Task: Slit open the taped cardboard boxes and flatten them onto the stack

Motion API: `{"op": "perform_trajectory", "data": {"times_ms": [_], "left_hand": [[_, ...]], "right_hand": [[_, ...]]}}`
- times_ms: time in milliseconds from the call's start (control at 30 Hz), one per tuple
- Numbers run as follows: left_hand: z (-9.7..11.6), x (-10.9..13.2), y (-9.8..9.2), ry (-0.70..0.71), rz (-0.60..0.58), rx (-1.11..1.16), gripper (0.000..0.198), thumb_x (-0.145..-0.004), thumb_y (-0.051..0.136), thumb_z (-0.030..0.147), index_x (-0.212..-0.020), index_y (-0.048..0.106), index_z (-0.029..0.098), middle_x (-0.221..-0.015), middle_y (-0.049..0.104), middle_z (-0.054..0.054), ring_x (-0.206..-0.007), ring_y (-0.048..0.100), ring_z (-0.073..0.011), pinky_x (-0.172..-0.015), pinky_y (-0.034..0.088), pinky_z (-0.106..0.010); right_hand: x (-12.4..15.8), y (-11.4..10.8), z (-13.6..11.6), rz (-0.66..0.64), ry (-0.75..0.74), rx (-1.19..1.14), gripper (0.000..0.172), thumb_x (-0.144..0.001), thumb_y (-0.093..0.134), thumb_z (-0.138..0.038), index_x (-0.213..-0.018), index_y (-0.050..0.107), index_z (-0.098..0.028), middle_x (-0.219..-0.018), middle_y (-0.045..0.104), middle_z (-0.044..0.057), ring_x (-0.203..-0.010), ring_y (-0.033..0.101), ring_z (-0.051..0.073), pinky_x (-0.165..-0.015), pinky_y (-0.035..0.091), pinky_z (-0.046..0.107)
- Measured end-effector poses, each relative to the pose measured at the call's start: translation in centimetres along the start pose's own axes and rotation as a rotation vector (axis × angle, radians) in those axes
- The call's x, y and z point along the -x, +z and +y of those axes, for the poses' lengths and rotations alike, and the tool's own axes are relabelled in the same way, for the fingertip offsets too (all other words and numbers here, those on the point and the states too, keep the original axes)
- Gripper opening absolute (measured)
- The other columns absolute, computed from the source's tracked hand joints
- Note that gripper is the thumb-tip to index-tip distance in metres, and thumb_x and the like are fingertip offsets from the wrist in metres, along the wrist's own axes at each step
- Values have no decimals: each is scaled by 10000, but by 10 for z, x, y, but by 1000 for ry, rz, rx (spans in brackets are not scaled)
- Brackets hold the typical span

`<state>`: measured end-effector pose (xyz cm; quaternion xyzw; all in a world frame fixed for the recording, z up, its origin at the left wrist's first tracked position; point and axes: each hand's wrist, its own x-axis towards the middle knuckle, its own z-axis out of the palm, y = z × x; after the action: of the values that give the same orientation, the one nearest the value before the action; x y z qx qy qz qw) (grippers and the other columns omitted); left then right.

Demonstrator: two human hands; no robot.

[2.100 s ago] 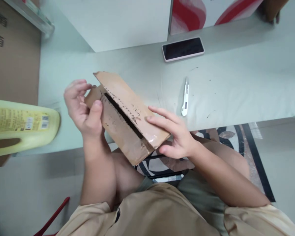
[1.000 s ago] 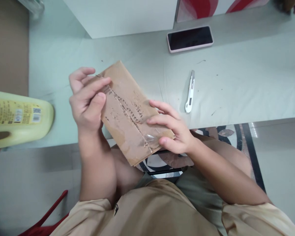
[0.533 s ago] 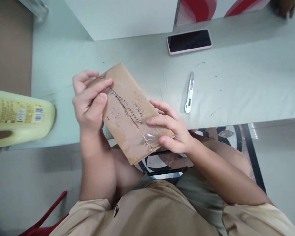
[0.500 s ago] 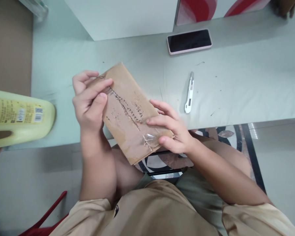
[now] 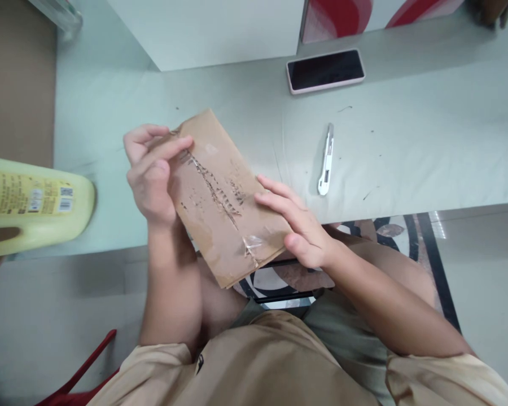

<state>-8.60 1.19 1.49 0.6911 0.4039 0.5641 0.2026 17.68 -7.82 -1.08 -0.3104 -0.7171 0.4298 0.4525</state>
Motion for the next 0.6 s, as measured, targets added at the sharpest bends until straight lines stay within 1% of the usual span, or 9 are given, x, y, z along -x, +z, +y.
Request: {"op": "perform_trajectory", "data": {"times_ms": [100,233,367,433,500,600], "left_hand": [[-1,-1,-2,45,-10,9,386,-1037,497,482,-1151,803,275,-1255,584,-80,-1236,600,-267,-1126,496,-490],[-4,-2,-4,66,-70,-7,349,-995,571,535,-1208,775,348,-1300,561,-55,-1257,588,-264,-1140,492,-467],[-7,-1,-4,86,-49,29,318,-1002,584,471,-1190,795,325,-1290,556,-67,-1263,585,-257,-1134,500,-453],[-8,0,-3,80,-42,22,336,-1005,565,481,-1180,801,315,-1286,555,-77,-1270,581,-261,-1131,511,-458],[-9,0,-3,49,-36,0,382,-1003,539,541,-1156,803,312,-1278,560,-82,-1269,581,-271,-1142,509,-484],[-10,0,-4,14,-40,-3,417,-994,526,593,-1136,798,311,-1269,568,-79,-1278,575,-288,-1176,476,-526]], "right_hand": [[-4,-3,-6,-20,-1,59,559,-1041,315,-600,-1574,413,-464,-1694,349,-63,-1556,381,315,-1288,328,598],[-9,-6,-11,-18,-16,58,541,-1037,363,-551,-1564,435,-456,-1676,380,-36,-1519,437,312,-1264,378,569],[-7,-4,-7,-15,-1,33,555,-1003,426,-570,-1541,471,-444,-1671,389,-18,-1525,423,330,-1265,371,568],[-5,-2,-4,-8,17,-15,572,-998,413,-612,-1541,472,-440,-1683,372,-29,-1551,383,330,-1273,356,578],[-3,1,-1,17,42,-120,627,-996,339,-691,-1565,427,-444,-1692,359,-42,-1565,363,324,-1271,354,590],[-2,4,0,60,80,-242,707,-972,242,-780,-1590,352,-454,-1677,393,-48,-1552,392,301,-1264,370,581]]}}
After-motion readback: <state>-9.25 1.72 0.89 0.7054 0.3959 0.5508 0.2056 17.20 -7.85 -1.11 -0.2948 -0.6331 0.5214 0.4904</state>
